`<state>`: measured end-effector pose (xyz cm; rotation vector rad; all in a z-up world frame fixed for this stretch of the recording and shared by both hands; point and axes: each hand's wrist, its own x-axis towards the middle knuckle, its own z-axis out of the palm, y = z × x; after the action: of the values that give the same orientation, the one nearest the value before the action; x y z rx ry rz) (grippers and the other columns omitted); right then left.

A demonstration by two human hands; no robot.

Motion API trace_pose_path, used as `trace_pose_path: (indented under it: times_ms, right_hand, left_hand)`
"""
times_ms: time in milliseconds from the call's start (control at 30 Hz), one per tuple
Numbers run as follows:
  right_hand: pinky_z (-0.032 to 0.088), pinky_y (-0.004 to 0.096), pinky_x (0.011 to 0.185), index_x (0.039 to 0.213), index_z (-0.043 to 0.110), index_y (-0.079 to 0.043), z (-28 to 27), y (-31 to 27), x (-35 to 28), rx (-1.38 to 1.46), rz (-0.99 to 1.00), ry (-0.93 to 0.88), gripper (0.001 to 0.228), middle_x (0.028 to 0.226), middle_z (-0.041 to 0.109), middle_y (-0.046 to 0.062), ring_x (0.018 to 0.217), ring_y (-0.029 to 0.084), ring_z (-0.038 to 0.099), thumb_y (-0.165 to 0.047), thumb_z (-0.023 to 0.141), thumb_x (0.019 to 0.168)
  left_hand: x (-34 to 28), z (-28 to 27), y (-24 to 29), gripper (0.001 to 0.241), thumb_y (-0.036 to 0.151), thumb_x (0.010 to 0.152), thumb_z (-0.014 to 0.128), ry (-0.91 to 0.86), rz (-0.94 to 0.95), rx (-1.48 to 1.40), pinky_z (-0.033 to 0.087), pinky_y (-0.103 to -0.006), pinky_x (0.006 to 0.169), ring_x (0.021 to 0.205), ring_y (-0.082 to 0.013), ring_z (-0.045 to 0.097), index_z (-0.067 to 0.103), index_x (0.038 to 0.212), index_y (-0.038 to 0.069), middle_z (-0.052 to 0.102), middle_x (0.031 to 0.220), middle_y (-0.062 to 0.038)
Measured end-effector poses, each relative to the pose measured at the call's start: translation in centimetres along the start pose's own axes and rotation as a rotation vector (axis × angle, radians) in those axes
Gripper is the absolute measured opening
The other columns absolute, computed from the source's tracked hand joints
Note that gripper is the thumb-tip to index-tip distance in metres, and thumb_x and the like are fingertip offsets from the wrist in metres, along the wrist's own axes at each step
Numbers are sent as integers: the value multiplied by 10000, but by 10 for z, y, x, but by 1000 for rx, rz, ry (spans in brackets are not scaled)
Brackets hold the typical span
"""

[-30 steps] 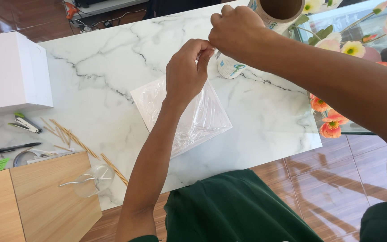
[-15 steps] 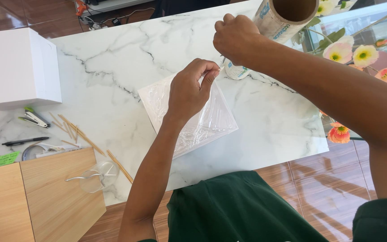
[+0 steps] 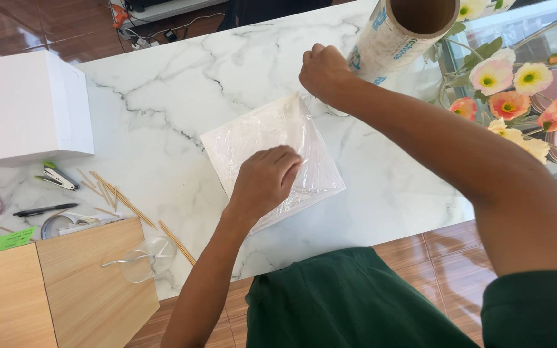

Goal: The person places a cake inside a cardboard box, closes the box, and wraps the entire box in plastic cling film using a large roll and scissors.

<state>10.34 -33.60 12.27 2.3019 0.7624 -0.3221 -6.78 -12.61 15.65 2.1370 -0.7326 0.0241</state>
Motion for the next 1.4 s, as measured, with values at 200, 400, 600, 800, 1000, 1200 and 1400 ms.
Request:
trace_pose_path:
  times_ms: [200, 400, 600, 800, 1000, 1200, 1400]
  right_hand:
    - [548, 318, 698, 956, 799, -98, 24, -11, 19, 44, -36, -97, 190, 943, 722, 55, 932, 231, 654, -132, 852, 777]
    - [482, 411, 792, 895, 802, -111, 38, -17, 28, -7, -18, 10, 85, 852, 720, 36, 934, 251, 614, -170, 801, 833]
    - [442, 403, 664, 882, 784, -62, 22, -11, 41, -214, 139, 36, 146, 824, 678, 57, 814, 232, 581, -167, 764, 783]
    - [542, 450, 621, 988, 789, -42, -6, 6, 54, 76, 159, -191, 258, 973, 737, 136, 906, 331, 661, -176, 817, 770]
    - [566, 461, 696, 1106, 770, -15, -9, -9, 49, 27, 68, -214, 423, 1075, 710, 202, 1026, 349, 617, -214, 856, 743]
    - [549, 470, 681, 939, 807, -34, 10, -12, 67, -82, -31, -160, 131, 897, 777, 105, 812, 273, 700, -116, 775, 842]
    - [484, 388, 472, 845, 755, -62, -10, 37, 90, 110, 339, 398, 113, 787, 688, 102, 705, 254, 650, -134, 765, 759]
  left_hand:
    - [-31, 6, -25, 139, 88, 944, 682, -28, 202, 294, 539, -379, 995, 1237, -267, 665, 710, 1072, 40, 720, 1167, -79]
    - [-38, 2, -26, 191, 137, 954, 686, -57, 209, 305, 474, -421, 1086, 1305, -274, 601, 744, 1110, 43, 705, 1282, -105]
    - [-33, -1, -23, 178, 155, 945, 690, -80, 215, 326, 484, -425, 1083, 1286, -274, 613, 762, 1053, 33, 712, 1266, -110]
    - [-26, -1, -20, 153, 140, 942, 705, -97, 250, 330, 509, -415, 1026, 1232, -294, 642, 763, 989, 6, 732, 1181, -139]
    - [-24, 0, -21, 121, 122, 924, 720, -76, 245, 306, 515, -413, 1003, 1211, -295, 661, 766, 947, 13, 737, 1156, -135]
    - [-23, 0, -20, 136, 125, 904, 716, -54, 245, 333, 522, -421, 989, 1209, -290, 656, 770, 966, 16, 732, 1179, -138]
    - [-28, -2, -18, 152, 129, 929, 702, -72, 248, 321, 521, -397, 1010, 1246, -288, 647, 770, 987, 6, 725, 1215, -135]
